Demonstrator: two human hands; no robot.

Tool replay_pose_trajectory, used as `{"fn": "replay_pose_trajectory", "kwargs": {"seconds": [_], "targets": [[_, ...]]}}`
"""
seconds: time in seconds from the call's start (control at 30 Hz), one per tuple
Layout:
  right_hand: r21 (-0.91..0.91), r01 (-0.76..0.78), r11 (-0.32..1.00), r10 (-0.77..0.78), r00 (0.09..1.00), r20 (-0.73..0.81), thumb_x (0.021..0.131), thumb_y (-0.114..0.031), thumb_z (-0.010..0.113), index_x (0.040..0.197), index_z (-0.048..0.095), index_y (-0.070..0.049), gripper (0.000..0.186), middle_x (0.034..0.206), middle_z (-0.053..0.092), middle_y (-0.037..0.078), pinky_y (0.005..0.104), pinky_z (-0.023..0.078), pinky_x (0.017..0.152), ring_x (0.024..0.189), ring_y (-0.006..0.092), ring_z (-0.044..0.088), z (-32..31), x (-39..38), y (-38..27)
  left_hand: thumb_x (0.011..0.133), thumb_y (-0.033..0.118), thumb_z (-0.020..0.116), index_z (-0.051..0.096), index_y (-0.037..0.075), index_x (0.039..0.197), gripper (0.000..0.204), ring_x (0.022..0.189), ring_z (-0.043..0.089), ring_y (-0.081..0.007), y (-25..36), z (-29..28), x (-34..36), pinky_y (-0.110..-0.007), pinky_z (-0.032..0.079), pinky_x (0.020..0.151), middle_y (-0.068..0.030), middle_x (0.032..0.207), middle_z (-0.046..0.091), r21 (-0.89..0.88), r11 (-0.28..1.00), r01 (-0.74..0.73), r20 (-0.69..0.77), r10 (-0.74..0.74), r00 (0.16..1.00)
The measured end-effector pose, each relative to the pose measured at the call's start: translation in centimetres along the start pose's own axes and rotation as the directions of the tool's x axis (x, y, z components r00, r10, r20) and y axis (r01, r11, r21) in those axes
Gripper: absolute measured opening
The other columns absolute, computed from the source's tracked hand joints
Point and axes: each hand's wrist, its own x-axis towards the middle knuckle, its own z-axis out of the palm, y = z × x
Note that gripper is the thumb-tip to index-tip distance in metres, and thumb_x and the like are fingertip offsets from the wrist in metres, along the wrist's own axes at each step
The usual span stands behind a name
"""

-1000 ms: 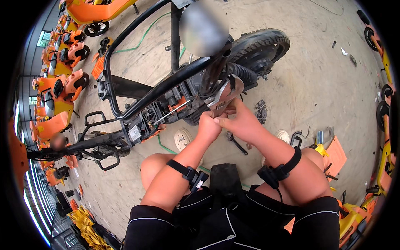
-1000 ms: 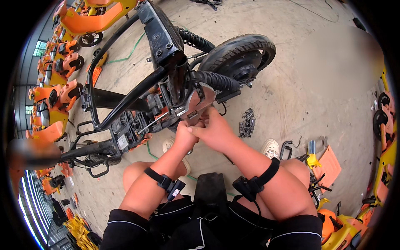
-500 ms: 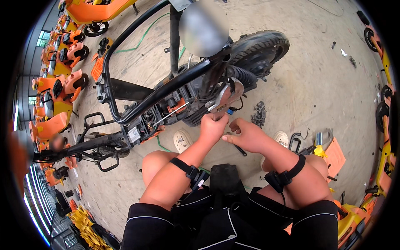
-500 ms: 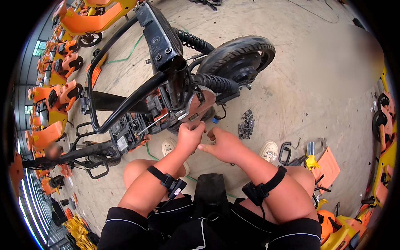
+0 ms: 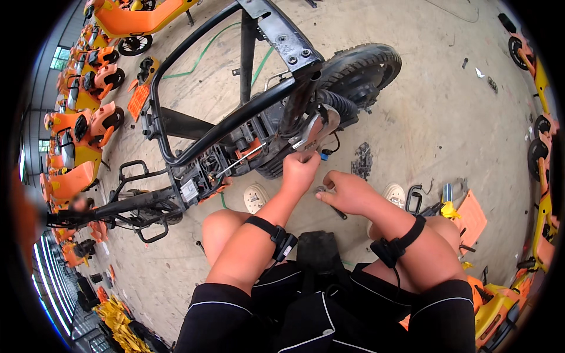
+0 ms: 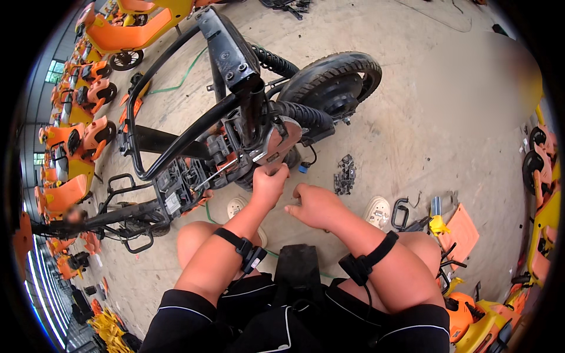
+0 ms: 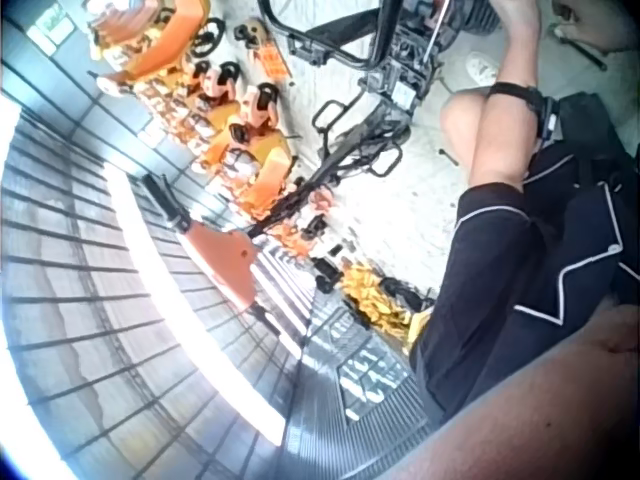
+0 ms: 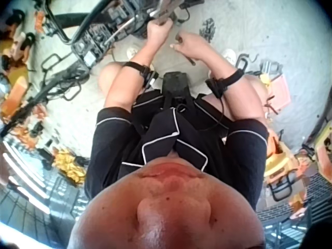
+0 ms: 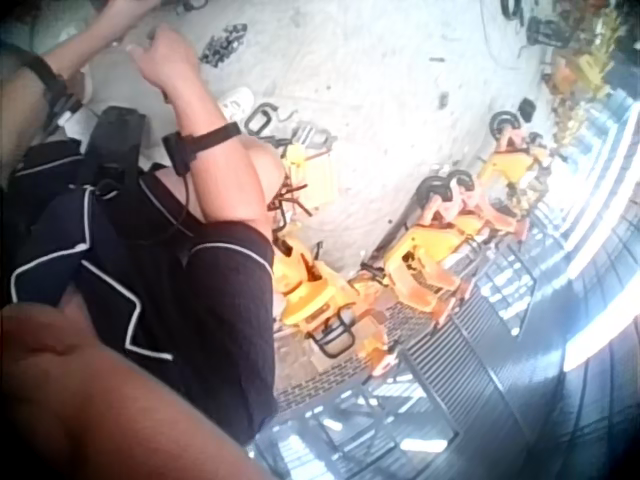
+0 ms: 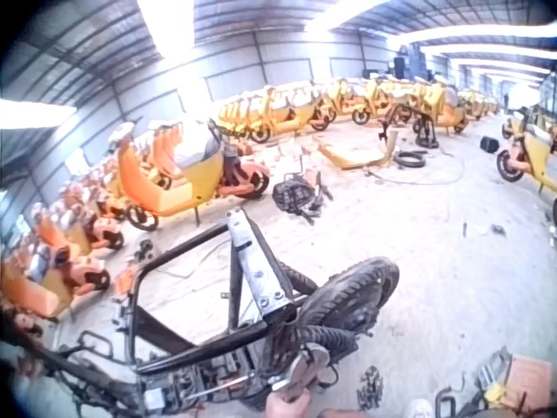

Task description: The person uses a wrench to tighten or loosen bolts on a scooter frame, then moves around a warehouse filled with scooter parts to pick up small components and tools from the floor.

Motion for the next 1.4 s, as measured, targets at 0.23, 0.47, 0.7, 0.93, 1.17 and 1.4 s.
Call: {"fn": "replay_pose_trajectory", "kwargs": {"seconds": [0.23, 0.47, 0.7, 0.93, 1.17, 1.4], "targets": [[0.471, -0.05, 0.881, 0.099, 0.992, -0.08, 0.079, -0.028, 0.067, 0.127, 0.051, 0.005, 0.061, 0.119, 0.062, 0.022, 0.0375, 0.047, 0.094, 0.112, 0.0319, 0.061, 1.9, 3.3, 0.3, 0.09, 0.021, 0.067, 0.063, 0.002, 0.077, 0.024, 0.057, 0.047, -0.0049, 1.6, 0.1, -1.0, -0.026, 0.037, 0.051, 0.0016, 0.064, 0.057, -0.085, 0.996, 0.012, -0.015, -0.013, 1.0], [0.698, -0.03, 0.716, 0.205, 0.964, -0.169, 0.075, -0.02, 0.067, 0.134, 0.044, 0.008, 0.069, 0.127, 0.055, 0.017, 0.0348, 0.044, 0.095, 0.115, 0.0259, 0.055, 2.6, 1.8, -2.4, 0.091, 0.025, 0.069, 0.067, 0.003, 0.088, 0.022, 0.059, 0.047, -0.0052, 2.0, -1.5, -2.5, -0.025, 0.037, 0.051, 0.0036, 0.068, 0.057, -0.134, 0.984, 0.114, 0.09, -0.103, 0.991], [0.777, 0.07, 0.626, -0.106, 0.994, -0.004, 0.079, -0.018, 0.071, 0.124, 0.055, 0.003, 0.052, 0.109, 0.062, 0.011, 0.0327, 0.048, 0.088, 0.1, 0.0195, 0.059, 1.6, 2.6, -2.0, 0.088, 0.01, 0.063, 0.065, 0.004, 0.083, 0.008, 0.05, 0.046, -0.0063, 1.5, -2.5, -4.6, -0.024, 0.034, 0.043, 0.0018, 0.064, 0.055, -0.101, 0.988, 0.116, 0.171, -0.098, 0.98], [0.761, 0.102, 0.641, -0.163, 0.987, 0.005, 0.086, -0.03, 0.075, 0.117, 0.062, 0.001, 0.046, 0.106, 0.066, 0.01, 0.0331, 0.051, 0.082, 0.096, 0.0149, 0.062, 1.3, 1.1, -2.8, 0.089, 0.01, 0.056, 0.059, 0.004, 0.086, 0.007, 0.045, 0.05, -0.0096, 2.5, -1.6, -5.5, -0.026, 0.039, 0.04, -0.0014, 0.061, 0.055, -0.091, 0.995, 0.026, 0.292, 0.002, 0.956], [0.64, -0.019, 0.769, 0.06, 0.997, -0.044, 0.085, -0.026, 0.072, 0.098, 0.068, 0.004, 0.032, 0.086, 0.069, 0.01, 0.0309, 0.053, 0.064, 0.076, 0.0138, 0.064, 0.3, 0.5, -2.8, 0.089, 0.008, 0.059, 0.06, 0.003, 0.093, 0.007, 0.054, 0.056, -0.0113, 4.6, -0.2, -5.6, -0.028, 0.044, 0.045, -0.004, 0.07, 0.061, -0.187, 0.949, 0.255, 0.369, -0.172, 0.913], [0.508, 0.168, 0.845, 0.021, 0.938, -0.345, 0.08, -0.02, 0.068, 0.095, 0.067, 0.002, 0.027, 0.079, 0.07, 0.011, 0.0353, 0.052, 0.07, 0.071, 0.0203, 0.067, -0.3, 0.6, -2.0, 0.084, 0.014, 0.069, 0.062, -0.003, 0.114, 0.035, 0.094, 0.062, -0.0164, 5.1, 0.6, -5.1, -0.034, 0.052, 0.081, -0.0101, 0.107, 0.068, -0.004, 0.988, 0.154, 0.592, -0.122, 0.797]]}}
